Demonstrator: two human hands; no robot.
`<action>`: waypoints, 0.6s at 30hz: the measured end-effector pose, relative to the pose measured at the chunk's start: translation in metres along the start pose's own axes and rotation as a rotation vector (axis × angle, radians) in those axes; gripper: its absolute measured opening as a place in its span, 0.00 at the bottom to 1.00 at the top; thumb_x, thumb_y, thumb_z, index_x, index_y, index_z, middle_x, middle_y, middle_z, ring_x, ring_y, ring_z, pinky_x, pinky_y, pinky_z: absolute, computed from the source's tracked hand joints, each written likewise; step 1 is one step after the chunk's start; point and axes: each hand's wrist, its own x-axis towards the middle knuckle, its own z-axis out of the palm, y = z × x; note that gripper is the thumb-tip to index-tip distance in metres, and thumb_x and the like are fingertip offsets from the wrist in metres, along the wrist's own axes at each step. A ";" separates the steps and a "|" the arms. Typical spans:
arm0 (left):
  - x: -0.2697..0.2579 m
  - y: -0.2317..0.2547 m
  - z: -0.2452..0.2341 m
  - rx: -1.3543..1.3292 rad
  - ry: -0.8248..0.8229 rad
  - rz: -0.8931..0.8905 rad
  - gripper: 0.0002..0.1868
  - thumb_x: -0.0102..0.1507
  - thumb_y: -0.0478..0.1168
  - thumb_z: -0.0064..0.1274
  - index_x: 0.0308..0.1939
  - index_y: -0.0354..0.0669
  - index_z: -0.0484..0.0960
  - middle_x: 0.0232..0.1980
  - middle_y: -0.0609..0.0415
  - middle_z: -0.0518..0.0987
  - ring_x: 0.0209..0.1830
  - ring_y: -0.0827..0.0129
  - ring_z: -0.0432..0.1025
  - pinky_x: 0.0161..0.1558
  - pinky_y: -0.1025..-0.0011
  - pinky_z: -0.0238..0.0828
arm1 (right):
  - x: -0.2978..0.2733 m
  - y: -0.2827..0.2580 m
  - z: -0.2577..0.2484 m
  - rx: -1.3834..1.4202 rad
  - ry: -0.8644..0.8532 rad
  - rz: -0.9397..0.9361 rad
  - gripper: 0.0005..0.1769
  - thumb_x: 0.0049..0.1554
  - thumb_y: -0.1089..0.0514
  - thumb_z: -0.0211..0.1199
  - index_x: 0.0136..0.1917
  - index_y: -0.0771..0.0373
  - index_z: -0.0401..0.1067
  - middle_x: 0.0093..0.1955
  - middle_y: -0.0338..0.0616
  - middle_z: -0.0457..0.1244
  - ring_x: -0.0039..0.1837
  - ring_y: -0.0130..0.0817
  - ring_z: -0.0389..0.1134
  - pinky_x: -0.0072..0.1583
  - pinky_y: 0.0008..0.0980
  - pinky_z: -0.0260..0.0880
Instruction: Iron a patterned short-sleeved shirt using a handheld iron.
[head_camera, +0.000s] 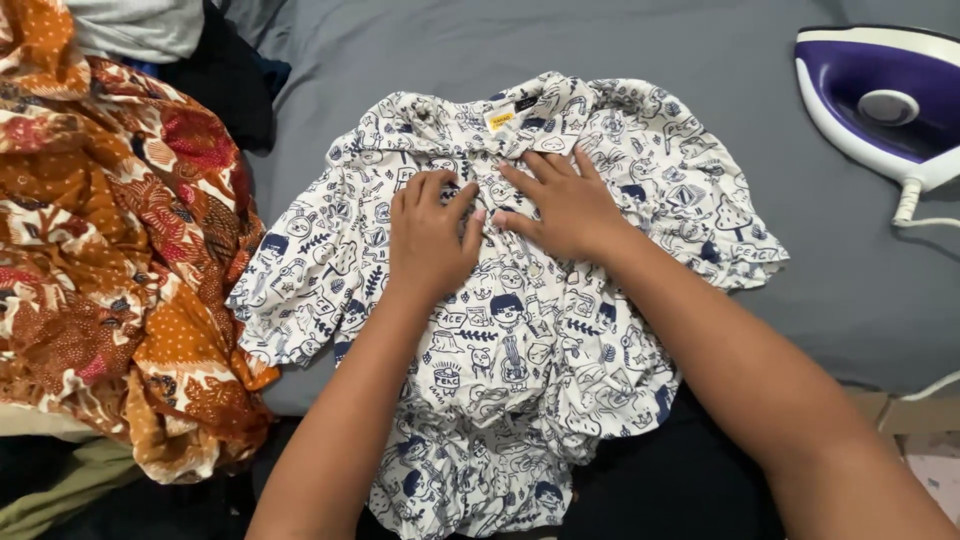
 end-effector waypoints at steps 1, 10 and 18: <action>0.000 0.001 -0.001 -0.002 0.002 0.004 0.17 0.65 0.46 0.55 0.54 0.45 0.85 0.59 0.47 0.75 0.65 0.53 0.64 0.64 0.53 0.57 | -0.001 0.001 0.001 -0.002 0.003 0.003 0.45 0.59 0.21 0.40 0.81 0.41 0.48 0.83 0.47 0.45 0.83 0.44 0.41 0.79 0.53 0.29; -0.001 -0.002 0.004 0.040 -0.087 0.035 0.20 0.66 0.47 0.49 0.59 0.47 0.82 0.62 0.47 0.72 0.68 0.54 0.60 0.66 0.52 0.53 | -0.023 0.013 -0.017 0.257 0.285 -0.063 0.28 0.58 0.35 0.64 0.65 0.52 0.74 0.72 0.46 0.63 0.75 0.44 0.60 0.78 0.52 0.44; 0.005 -0.004 0.010 0.067 -0.178 -0.019 0.19 0.67 0.50 0.44 0.57 0.48 0.81 0.61 0.46 0.68 0.68 0.53 0.57 0.66 0.51 0.48 | -0.083 0.150 -0.032 0.280 0.805 0.356 0.22 0.61 0.49 0.75 0.62 0.63 0.77 0.62 0.54 0.68 0.65 0.52 0.68 0.67 0.46 0.64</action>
